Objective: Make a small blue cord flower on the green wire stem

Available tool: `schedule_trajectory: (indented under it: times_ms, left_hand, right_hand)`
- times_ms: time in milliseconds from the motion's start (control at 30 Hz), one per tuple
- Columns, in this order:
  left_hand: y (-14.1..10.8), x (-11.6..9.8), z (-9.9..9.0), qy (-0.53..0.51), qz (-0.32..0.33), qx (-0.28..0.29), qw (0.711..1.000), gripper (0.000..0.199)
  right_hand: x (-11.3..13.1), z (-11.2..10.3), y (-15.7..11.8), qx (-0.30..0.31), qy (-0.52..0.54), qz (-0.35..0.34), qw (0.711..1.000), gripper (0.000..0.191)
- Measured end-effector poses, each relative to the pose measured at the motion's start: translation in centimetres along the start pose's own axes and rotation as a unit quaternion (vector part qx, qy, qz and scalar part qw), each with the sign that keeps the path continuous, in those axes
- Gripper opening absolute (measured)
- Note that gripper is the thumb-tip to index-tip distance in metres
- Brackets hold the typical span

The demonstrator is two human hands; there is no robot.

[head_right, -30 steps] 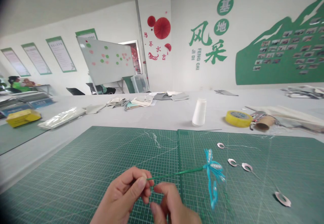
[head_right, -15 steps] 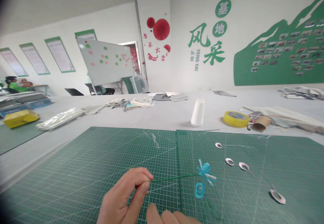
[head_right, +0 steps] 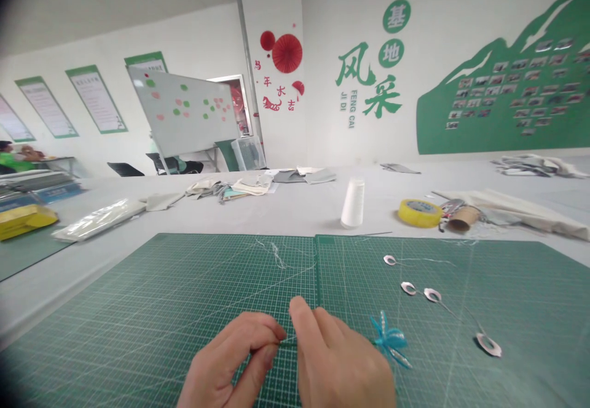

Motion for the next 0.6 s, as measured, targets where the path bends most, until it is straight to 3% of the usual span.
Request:
schedule_trajectory:
  times_ms: [233,433,600]
  left_hand:
    - [-0.2,0.4,0.7,-0.021,-0.037,0.035,0.998,0.020]
    - [-0.4,1.4,0.7,0.035,-0.090,0.053,0.994,0.022]
    - [-0.4,1.3,0.4,0.061,-0.067,0.035,0.995,0.024]
  right_hand:
    - [0.5,-0.2,0.1,-0.013,-0.040,-0.011,0.999,0.035]
    - [0.8,0.2,-0.3,-0.011,-0.035,-0.016,0.999,0.032]
    - [0.9,0.4,0.0,-0.007,-0.010,-0.017,1.000,0.035]
Point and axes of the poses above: each hand's wrist, its own y-axis towards the middle knuckle, its own z-axis out of the palm, x = y × z, the point moved 5 cm from there along y, towards the middle knuckle, and after that the axes turned 1 degree about z, right-handed, at the moved point
